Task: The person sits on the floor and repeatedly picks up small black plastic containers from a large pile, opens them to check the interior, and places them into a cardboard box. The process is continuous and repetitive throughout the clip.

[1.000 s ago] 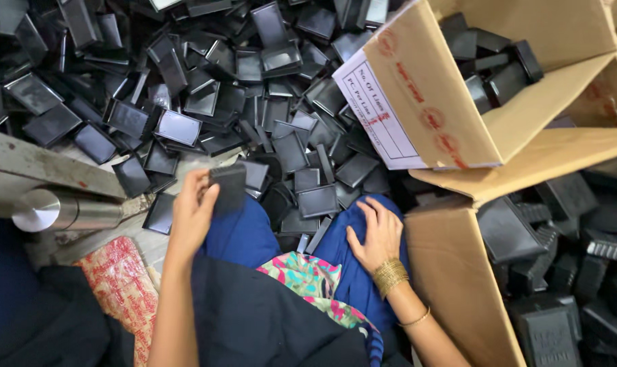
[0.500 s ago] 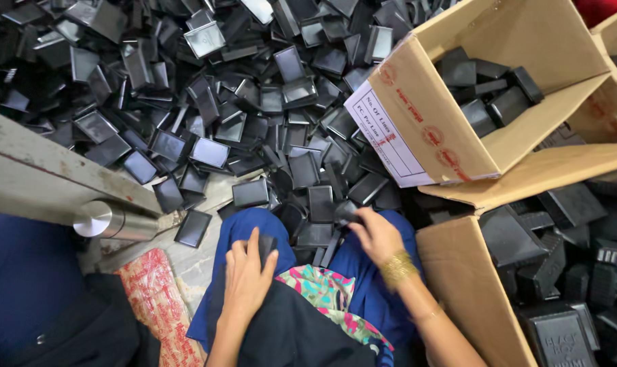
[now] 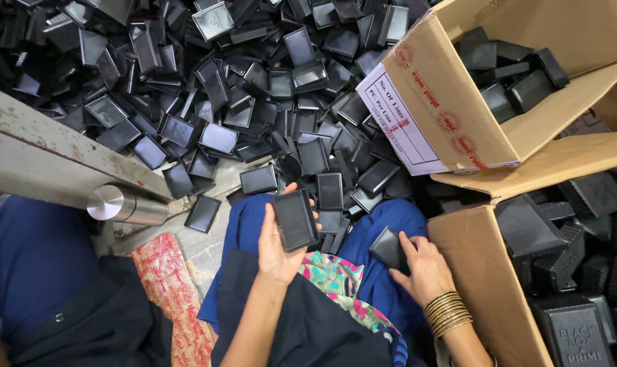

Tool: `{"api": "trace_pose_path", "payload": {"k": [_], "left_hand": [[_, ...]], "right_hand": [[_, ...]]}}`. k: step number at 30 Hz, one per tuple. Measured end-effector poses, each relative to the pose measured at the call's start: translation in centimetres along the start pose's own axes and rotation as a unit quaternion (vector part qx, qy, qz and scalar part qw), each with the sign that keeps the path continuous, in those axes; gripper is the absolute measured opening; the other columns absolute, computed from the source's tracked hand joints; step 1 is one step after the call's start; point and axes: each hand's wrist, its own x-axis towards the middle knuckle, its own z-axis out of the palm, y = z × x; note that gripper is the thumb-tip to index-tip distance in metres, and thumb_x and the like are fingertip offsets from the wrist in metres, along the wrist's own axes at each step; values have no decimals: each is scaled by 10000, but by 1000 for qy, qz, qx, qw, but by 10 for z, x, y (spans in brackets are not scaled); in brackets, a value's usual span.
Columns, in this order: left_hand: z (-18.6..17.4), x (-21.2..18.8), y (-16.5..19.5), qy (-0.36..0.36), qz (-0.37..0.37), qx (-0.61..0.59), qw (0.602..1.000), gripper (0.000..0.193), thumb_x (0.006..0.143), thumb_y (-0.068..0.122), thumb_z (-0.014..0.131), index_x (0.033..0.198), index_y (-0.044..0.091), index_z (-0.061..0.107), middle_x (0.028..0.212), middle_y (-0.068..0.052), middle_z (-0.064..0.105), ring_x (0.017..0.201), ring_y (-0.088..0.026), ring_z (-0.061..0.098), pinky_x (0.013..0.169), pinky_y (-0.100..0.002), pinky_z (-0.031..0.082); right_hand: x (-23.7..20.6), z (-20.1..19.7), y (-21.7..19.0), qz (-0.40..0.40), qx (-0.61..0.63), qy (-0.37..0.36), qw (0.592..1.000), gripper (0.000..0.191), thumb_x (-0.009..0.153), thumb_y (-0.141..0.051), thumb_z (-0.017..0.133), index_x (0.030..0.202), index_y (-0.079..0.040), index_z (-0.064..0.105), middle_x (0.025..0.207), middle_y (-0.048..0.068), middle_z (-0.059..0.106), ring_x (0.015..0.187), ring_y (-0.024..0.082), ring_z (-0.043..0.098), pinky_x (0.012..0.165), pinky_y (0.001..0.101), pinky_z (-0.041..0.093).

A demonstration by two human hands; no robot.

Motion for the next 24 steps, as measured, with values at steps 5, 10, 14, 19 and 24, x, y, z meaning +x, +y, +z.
{"api": "trace_pose_path", "payload": {"k": [5, 10, 14, 19, 24], "left_hand": [[14, -8, -27, 48, 19, 109, 993, 587, 1109, 455, 381, 1577, 102, 414, 1302, -106, 628, 1101, -178, 633, 936, -346, 531], [33, -14, -48, 10, 29, 215, 976, 576, 1075, 453, 356, 1525, 96, 383, 1372, -96, 585, 1198, -176, 633, 1014, -338, 521], [37, -18, -48, 6, 42, 234, 971, 549, 1094, 446, 337, 1520, 102, 388, 1307, -142, 597, 1120, -211, 650, 959, -361, 533], [33, -21, -55, -10, 54, 285, 957, 546, 1119, 442, 311, 1529, 91, 396, 1260, -147, 613, 1115, -191, 644, 980, -338, 530], [32, -19, -60, -14, 109, 317, 942, 555, 1101, 449, 322, 1486, 69, 446, 1312, -90, 597, 1169, -169, 613, 1006, -328, 507]], "right_hand": [[6, -31, -37, -38, 480, 58, 875, 790, 785, -290, 831, 1470, -90, 492, 1217, 154, 691, 1103, 261, 703, 943, 383, 578], [10, -46, -88, -69, 528, 53, 845, 810, 794, -230, 834, 1507, -96, 473, 1231, 164, 711, 1070, 234, 738, 921, 361, 607], [11, -54, -103, -81, 467, 51, 879, 793, 794, -243, 832, 1496, -111, 488, 1238, 147, 714, 1075, 237, 758, 916, 366, 616], [8, -43, -100, -84, 430, 51, 898, 797, 785, -235, 852, 1486, -125, 490, 1247, 153, 683, 1094, 238, 731, 925, 369, 606], [17, -21, -91, -79, 648, -56, 756, 855, 800, -174, 807, 1503, -180, 319, 1357, 74, 544, 1184, 158, 648, 926, 325, 572]]}}
